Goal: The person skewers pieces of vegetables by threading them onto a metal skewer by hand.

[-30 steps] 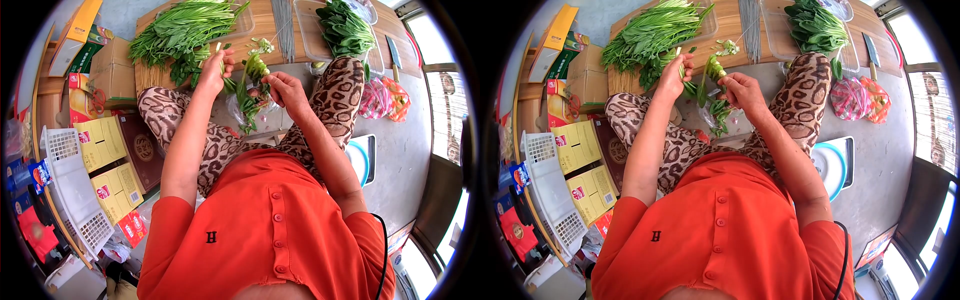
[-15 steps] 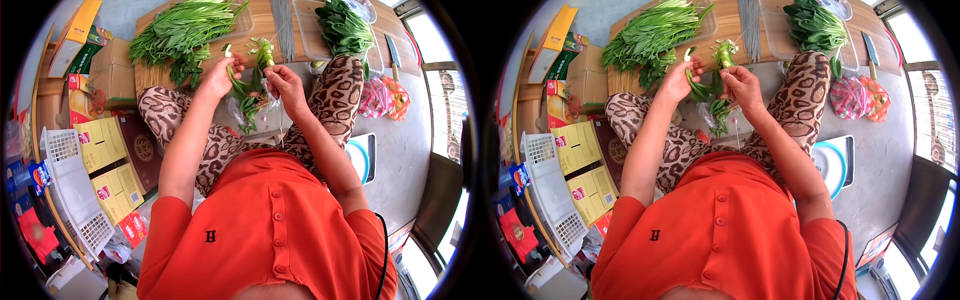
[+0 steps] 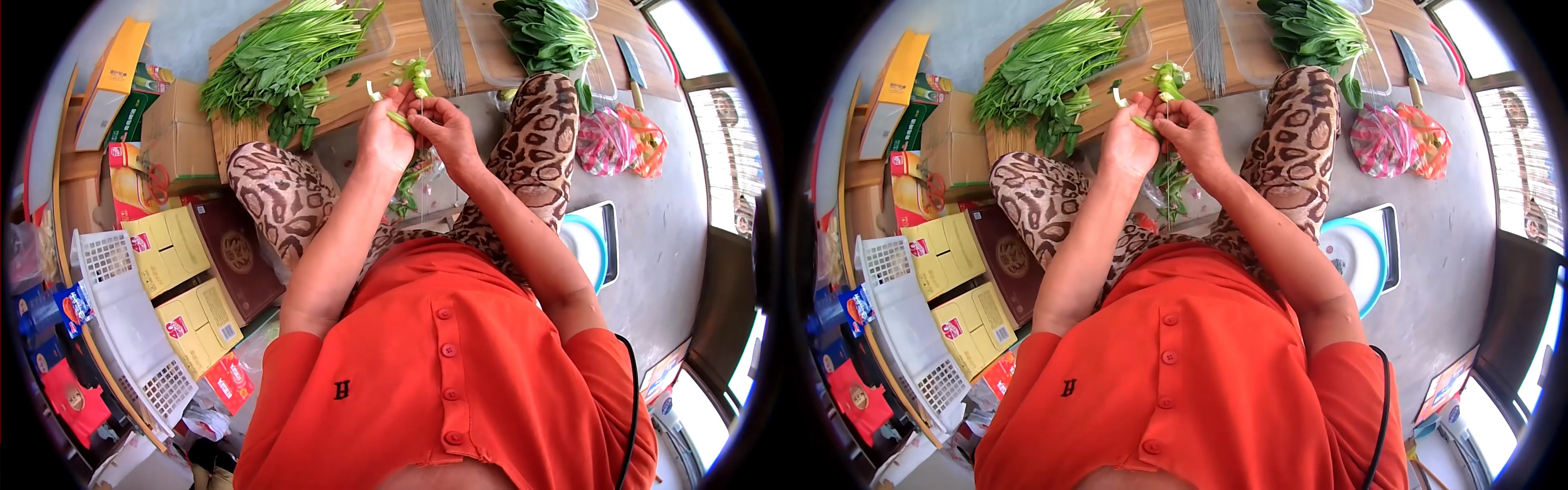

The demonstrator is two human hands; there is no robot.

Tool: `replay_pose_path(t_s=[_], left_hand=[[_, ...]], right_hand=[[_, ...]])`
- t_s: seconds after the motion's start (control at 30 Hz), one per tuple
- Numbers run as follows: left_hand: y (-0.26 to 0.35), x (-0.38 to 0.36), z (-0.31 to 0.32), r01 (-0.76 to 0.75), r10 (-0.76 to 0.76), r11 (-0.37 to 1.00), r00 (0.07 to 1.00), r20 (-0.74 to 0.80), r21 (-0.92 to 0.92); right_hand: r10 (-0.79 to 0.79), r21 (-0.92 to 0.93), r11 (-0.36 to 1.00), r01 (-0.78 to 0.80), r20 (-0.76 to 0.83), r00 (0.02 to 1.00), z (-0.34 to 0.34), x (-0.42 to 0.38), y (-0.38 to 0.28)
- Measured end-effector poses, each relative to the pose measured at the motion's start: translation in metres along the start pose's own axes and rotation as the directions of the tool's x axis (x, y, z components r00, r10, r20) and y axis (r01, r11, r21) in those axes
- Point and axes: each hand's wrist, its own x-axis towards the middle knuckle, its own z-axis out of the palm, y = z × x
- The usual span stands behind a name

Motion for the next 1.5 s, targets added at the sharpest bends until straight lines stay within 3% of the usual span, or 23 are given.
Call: replay_pose_path(t_s=[0.37,0.43,0.57,0.63,0.8,0.87,0.9,1.0,1.1,1.3,1.43,1.5], left_hand=[[0.005,-0.001,0.009,-0.105,0.102,0.994,0.993,0.059,0.039],[0.006,-0.001,0.006,-0.102,0.099,0.995,0.990,0.097,0.023],[0.005,-0.002,0.006,-0.131,0.122,0.990,0.983,0.139,0.056],[0.007,0.001,0.005,-0.164,0.147,0.983,0.973,0.176,0.087],[0.018,0.005,0.005,-0.157,0.143,0.981,0.982,0.125,0.111],[0.025,0.003,0.000,-0.228,0.187,0.931,0.969,0.163,0.284],[0.028,0.004,0.002,-0.264,0.180,0.883,0.955,0.237,0.389],[0.025,-0.005,0.006,-0.266,0.105,0.705,0.956,0.273,0.658],[0.020,-0.014,0.016,-0.191,0.074,0.617,0.980,0.185,0.764],[0.032,0.003,0.004,-0.163,0.085,0.721,0.985,0.147,0.674],[0.057,0.018,-0.005,-0.253,0.204,0.713,0.967,0.152,0.654],[0.063,0.024,-0.013,-0.299,0.289,0.626,0.947,0.142,0.720]], right_hand=[[-0.047,-0.098,0.994,0.048,0.010,0.999,-0.001,-0.003,0.003],[0.034,-0.064,0.997,-0.032,0.037,0.999,-0.003,-0.001,0.004],[0.041,-0.081,0.996,-0.037,0.044,0.998,-0.004,0.000,0.003],[0.087,0.050,0.995,-0.091,0.078,0.993,-0.005,0.001,0.002],[0.169,0.180,0.969,-0.170,0.022,0.985,-0.007,0.001,-0.005],[0.185,0.219,0.959,-0.180,-0.005,0.983,-0.009,0.001,-0.006],[0.176,0.209,0.962,-0.173,0.004,0.984,-0.009,0.002,-0.007],[0.147,0.178,0.973,-0.145,0.005,0.989,-0.010,0.002,-0.008],[0.142,0.182,0.972,-0.148,0.045,0.989,-0.010,0.004,-0.004],[0.139,0.126,0.983,-0.137,-0.009,0.990,-0.002,-0.004,-0.019],[0.136,-0.067,0.989,-0.130,0.096,0.986,-0.001,-0.013,-0.028],[0.132,-0.131,0.985,-0.114,0.139,0.981,0.000,-0.018,-0.032]])
